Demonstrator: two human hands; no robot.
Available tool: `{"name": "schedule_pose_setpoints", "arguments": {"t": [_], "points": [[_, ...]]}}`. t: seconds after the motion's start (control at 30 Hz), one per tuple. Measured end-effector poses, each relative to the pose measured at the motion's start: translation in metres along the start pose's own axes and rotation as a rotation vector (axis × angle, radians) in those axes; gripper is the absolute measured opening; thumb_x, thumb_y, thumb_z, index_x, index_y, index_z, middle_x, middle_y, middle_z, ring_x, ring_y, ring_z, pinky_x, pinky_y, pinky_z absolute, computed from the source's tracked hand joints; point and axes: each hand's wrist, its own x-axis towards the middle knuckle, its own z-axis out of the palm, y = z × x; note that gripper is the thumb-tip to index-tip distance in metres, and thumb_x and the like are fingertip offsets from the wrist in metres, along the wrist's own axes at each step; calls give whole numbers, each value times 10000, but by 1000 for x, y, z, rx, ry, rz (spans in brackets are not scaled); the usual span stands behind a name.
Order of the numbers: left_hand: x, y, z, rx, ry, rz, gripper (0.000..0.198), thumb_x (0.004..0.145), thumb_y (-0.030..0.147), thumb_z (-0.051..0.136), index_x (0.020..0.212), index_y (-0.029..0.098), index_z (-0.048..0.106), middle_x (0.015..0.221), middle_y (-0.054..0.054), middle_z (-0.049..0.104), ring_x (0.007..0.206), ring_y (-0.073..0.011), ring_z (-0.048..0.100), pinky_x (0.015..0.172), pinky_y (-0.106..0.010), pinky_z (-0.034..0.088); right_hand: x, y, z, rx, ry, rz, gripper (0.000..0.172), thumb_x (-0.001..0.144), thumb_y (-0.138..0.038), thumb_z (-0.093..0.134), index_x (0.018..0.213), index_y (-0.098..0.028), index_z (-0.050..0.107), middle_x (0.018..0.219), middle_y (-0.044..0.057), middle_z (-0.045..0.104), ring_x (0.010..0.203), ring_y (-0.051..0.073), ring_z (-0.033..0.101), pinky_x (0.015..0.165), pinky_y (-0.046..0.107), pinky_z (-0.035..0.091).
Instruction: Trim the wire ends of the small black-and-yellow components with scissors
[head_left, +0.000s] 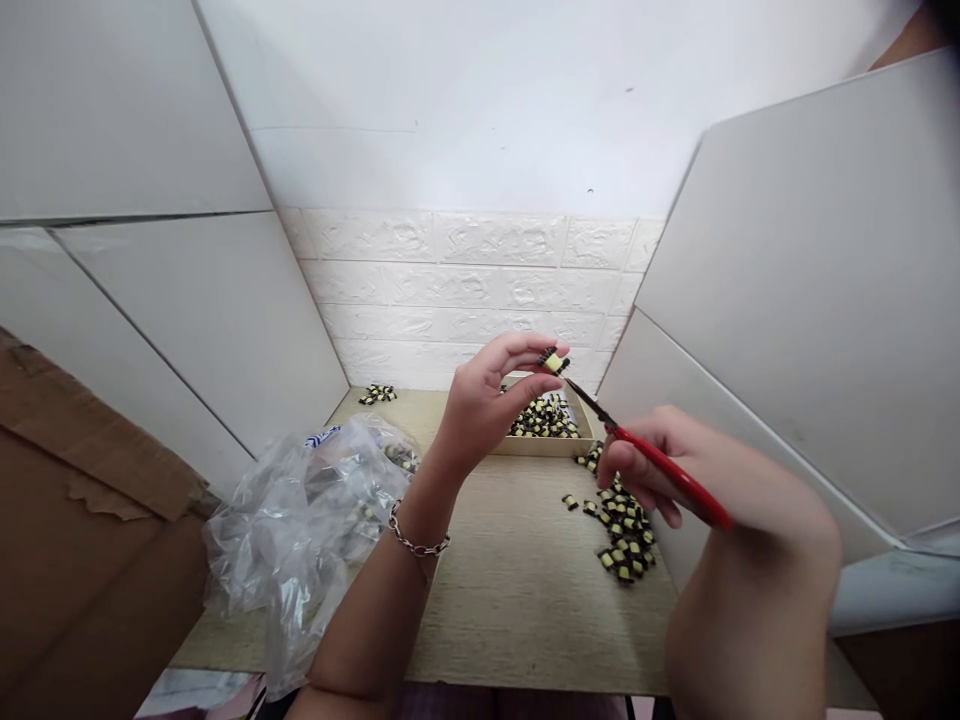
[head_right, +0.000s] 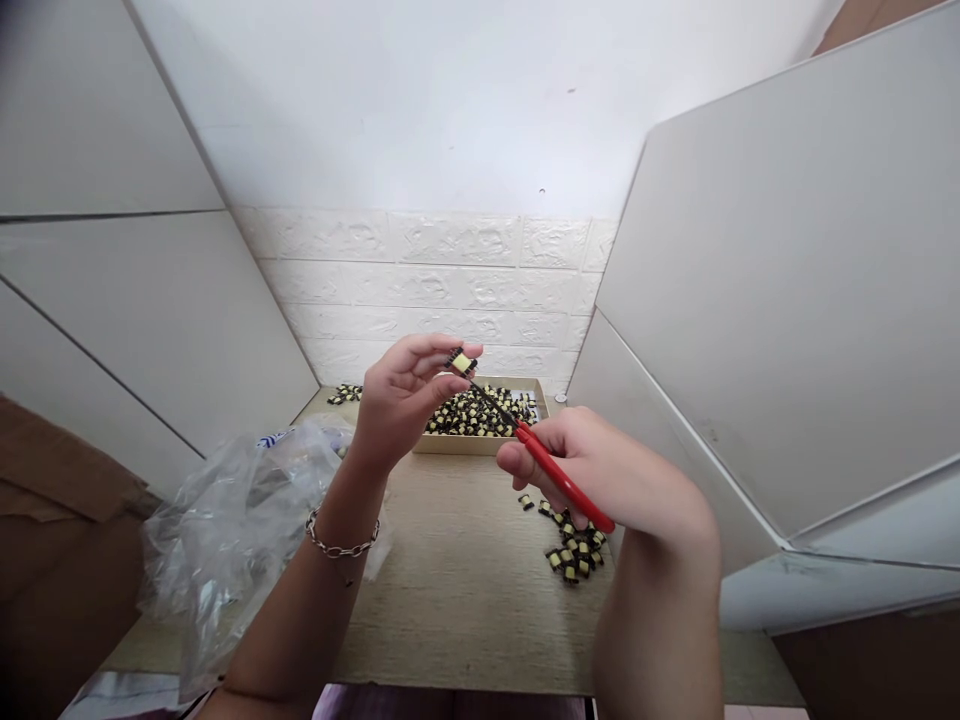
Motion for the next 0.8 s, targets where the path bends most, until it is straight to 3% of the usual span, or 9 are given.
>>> {"name": "schedule_pose_setpoints", "arguments": {"t": [0.3,0.53,0.8], "points": [[0,4,2,18,32,28,265,721,216,632,975,196,560,978,-28,653,906,-130,621,816,-256,529,-4,-8,-2,-36,38,-68,579,693,-732,339,608,-198,547,501,31,503,508,154,509,484,274,413],[-1,4,3,59,33,71,263,728,208,626,981,196,557,978,-23,652,925,-133,619,829,-254,529,-3,-8,-1,-97,-5,-122,554,759,-667,325,529,-179,454,545,37,505,540,130,477,553,273,418],[0,3,2,119,17,117,258,739,207,612,993,209,563,984,-17,649,937,-138,617,818,-252,540,-1,-6,-1,-107,9,-147,544,746,-670,351,510,-186,436,533,37,506,537,141,503,468,261,400]]}}
